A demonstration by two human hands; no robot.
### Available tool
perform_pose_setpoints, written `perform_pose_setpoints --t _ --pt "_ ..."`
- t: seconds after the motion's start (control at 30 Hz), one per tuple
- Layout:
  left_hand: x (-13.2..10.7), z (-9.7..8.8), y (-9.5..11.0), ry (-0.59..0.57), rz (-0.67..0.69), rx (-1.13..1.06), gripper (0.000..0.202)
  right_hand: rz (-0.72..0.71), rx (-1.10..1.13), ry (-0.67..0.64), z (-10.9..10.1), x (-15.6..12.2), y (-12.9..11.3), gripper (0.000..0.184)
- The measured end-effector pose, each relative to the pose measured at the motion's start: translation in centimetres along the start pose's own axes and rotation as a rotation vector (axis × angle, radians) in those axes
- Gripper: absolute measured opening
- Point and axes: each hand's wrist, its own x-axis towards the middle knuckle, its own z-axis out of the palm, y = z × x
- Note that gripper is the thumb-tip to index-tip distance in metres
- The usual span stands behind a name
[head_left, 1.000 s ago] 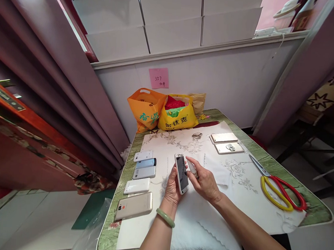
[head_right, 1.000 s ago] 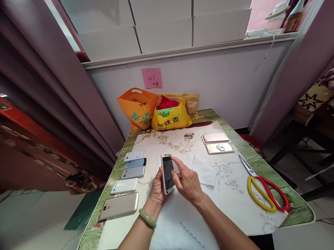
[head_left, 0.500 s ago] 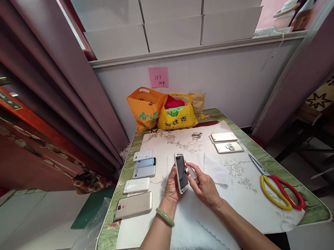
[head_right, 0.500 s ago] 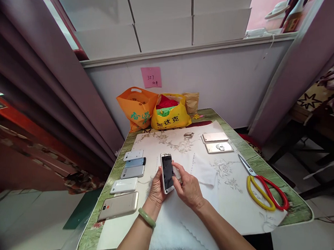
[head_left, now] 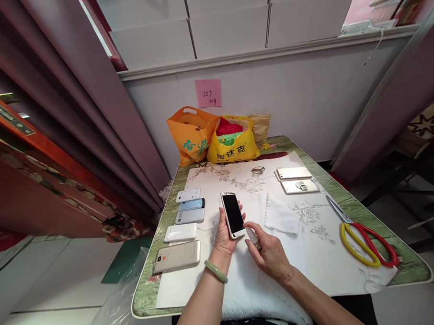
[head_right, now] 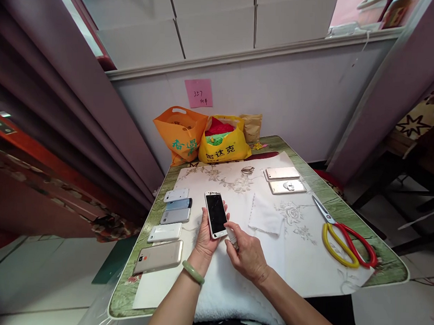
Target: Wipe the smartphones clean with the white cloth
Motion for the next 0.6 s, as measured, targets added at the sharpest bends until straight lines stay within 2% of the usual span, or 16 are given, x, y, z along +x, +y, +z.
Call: perform_pose_setpoints --t 0.17,0.27,0.33,0.5,0.6 --pt "-0.4 0.2 0.0 -0.074 -0.035 0.029 0.042 0.008 -0.009 0.06 -0.5 1.5 0.5 0.043" --pt "-0.5 0.3 -0.1 -0.12 -0.075 0.047 0.042 0.031 -0.012 0.084 -0.9 2.8 0.8 0.037" --pt "-0.5 0.3 0.0 -0.112 -0.091 0.055 0.041 0.051 -0.018 0.091 -1.1 3.6 1.0 0.035" --pt "-0.6 0.6 0.1 -0.072 -0.104 0.042 0.035 0.035 -0.026 0.07 -1.3 4.8 1.5 0.043" --pt "-0.7 0.8 0.1 -0.066 -0.107 0.032 0.034 0.04 -0.005 0.071 -1.4 5.7 1.7 0.038"
